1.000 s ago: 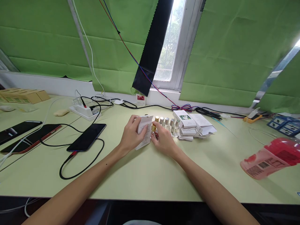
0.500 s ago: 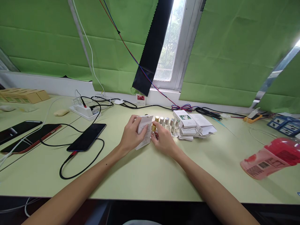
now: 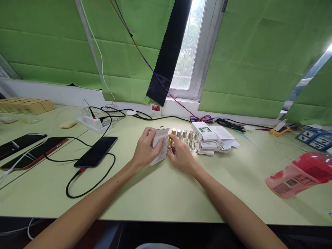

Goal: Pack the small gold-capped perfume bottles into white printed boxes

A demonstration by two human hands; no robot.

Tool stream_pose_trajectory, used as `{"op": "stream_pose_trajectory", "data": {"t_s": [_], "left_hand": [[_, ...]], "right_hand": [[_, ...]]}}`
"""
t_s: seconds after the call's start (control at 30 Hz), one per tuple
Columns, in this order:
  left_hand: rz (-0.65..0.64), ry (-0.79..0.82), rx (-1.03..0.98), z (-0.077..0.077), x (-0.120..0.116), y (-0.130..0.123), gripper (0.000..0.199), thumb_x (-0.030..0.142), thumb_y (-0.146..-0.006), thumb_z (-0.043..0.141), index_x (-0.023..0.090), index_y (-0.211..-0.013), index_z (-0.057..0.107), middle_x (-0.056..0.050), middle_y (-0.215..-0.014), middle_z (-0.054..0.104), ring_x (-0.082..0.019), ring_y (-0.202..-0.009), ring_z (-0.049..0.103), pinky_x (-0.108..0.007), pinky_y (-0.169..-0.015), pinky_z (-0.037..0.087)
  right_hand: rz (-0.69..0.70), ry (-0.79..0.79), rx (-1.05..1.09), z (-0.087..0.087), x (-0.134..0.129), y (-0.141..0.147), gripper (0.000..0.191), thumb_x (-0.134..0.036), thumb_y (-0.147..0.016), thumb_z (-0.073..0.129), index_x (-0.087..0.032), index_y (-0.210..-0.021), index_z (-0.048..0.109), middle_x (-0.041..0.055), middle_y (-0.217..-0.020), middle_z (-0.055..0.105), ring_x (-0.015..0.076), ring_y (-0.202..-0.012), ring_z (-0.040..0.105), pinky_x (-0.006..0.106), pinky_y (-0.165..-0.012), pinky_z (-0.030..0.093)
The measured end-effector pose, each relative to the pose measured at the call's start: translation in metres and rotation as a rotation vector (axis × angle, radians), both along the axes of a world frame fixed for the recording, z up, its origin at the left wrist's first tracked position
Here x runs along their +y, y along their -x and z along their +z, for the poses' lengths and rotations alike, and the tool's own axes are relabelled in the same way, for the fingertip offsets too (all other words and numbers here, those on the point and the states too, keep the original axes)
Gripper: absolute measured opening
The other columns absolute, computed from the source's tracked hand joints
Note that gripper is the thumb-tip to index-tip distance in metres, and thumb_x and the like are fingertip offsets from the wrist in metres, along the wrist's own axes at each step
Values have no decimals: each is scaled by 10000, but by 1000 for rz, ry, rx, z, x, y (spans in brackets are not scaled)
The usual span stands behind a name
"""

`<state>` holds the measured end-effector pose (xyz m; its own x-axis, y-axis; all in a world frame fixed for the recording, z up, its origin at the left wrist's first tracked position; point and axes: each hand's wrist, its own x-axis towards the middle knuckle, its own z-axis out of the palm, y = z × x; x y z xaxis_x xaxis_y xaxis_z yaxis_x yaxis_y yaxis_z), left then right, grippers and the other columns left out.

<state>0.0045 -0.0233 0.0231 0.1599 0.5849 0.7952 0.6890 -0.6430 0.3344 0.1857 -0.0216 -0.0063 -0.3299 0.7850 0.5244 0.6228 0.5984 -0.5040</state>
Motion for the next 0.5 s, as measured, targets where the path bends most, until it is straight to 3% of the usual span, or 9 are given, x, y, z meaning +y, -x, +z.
{"op": "stream_pose_trajectory", "data": {"t_s": [0.5], "left_hand": [[-1, 13, 1, 0, 1, 0, 70, 244, -922, 594, 196, -972, 581, -44, -981, 552, -163, -824, 585, -284, -698, 495]], "right_hand": [[-2, 3, -5, -1, 0, 0, 498, -205, -880, 528, -198, -1373, 455, 62, -1011, 676, 188, -700, 597, 308, -651, 427]]}}
